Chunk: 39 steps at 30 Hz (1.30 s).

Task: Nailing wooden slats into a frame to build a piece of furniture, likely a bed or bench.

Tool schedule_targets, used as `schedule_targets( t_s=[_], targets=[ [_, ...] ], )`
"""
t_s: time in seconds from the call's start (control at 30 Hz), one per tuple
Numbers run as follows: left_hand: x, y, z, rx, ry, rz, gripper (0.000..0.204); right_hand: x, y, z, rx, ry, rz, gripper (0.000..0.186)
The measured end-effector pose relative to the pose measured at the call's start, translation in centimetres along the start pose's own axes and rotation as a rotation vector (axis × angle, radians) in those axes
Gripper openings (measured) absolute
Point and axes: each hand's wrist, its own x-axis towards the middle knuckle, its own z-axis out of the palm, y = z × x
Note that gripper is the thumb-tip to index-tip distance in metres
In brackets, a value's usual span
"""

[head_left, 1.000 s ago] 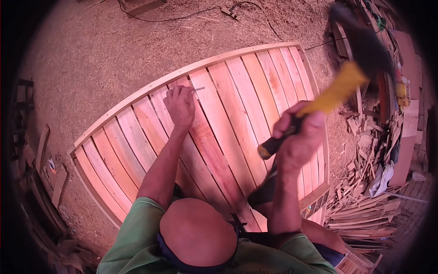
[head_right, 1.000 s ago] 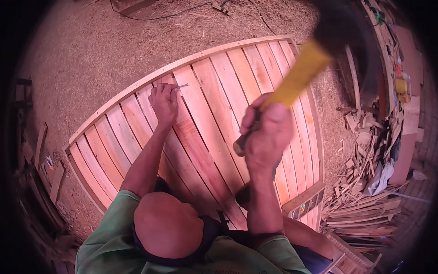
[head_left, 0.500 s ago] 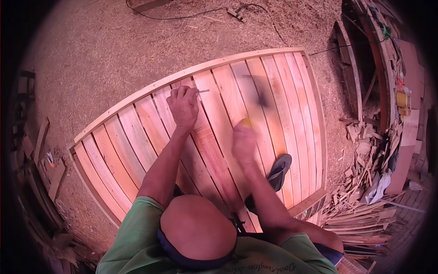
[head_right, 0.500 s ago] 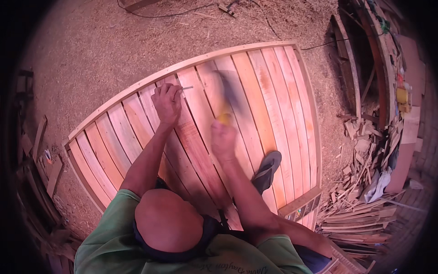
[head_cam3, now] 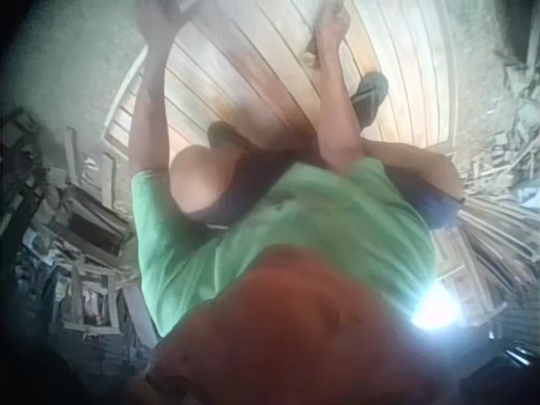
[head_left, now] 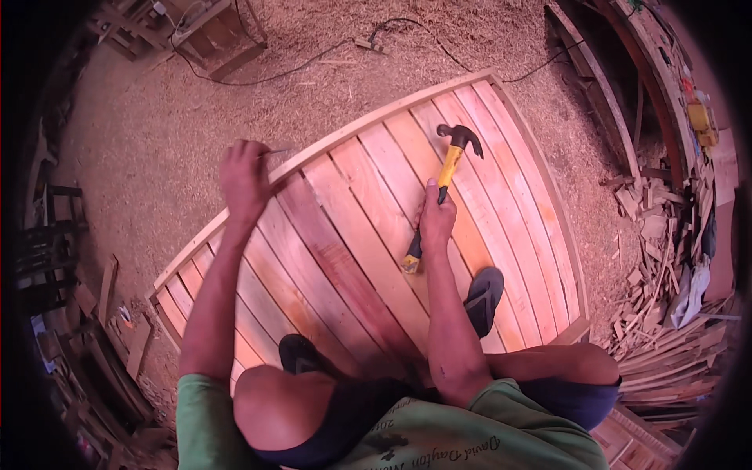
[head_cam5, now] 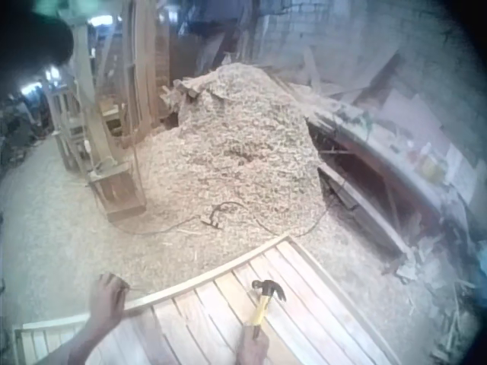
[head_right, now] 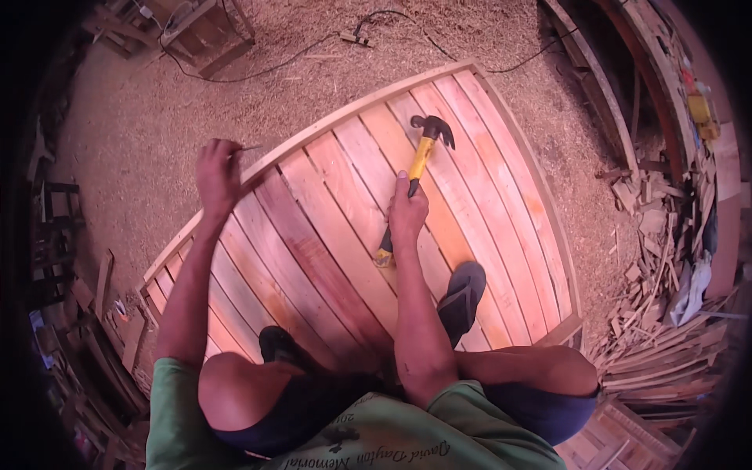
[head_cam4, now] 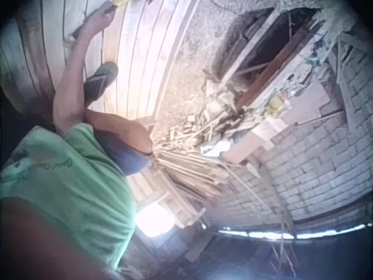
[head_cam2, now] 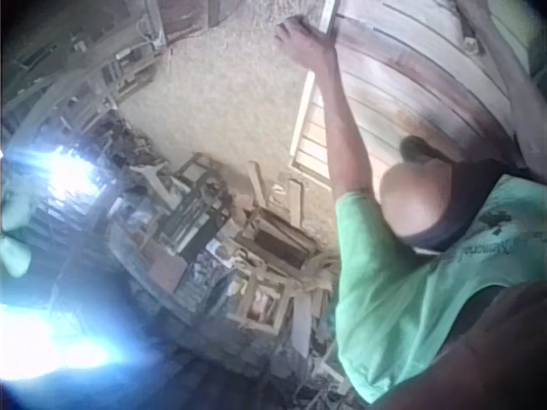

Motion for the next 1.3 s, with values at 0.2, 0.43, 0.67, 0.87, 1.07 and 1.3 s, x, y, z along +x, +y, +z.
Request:
schedule_targets(
  t_s=[0.2, 0.43, 0.67, 0.87, 1.07, 1.3],
  targets=[
    [1.6, -0.9, -5.3, -0.020, -0.271, -0.158, 0.005, 4.2, 1.8, 1.9, 0.200, 0.128, 0.049, 0.041],
    [0.6, 2.6, -9.0, 0.269, -0.649, -0.097, 0.004, 2.7, 0.3, 4.3, 0.379, 0.203, 0.181, 0.034],
    [7.8, 11.4, -4.8, 0.372, -0.740, 0.246, 0.013, 4.5, 1.6, 3.1, 0.420, 0.219, 0.225, 0.021],
    [13.9, 16.2, 4.3, 0.068, -0.607, 0.225, 0.021, 4.3, 0.5, 1.6, 0.495, 0.074, 0.297, 0.017],
    [17.5, 17.2, 21.1, -0.351, -0.419, -0.066, 0.015, 5.3, 1.7, -0.9, 0.249, 0.024, 0.132, 0.017],
    [19.1, 22.2, 30.6, -0.509, -0.261, -0.107, 0.013, 9.4, 0.4, -6.3, -0.525, 0.183, -0.351, 0.026]
  ],
)
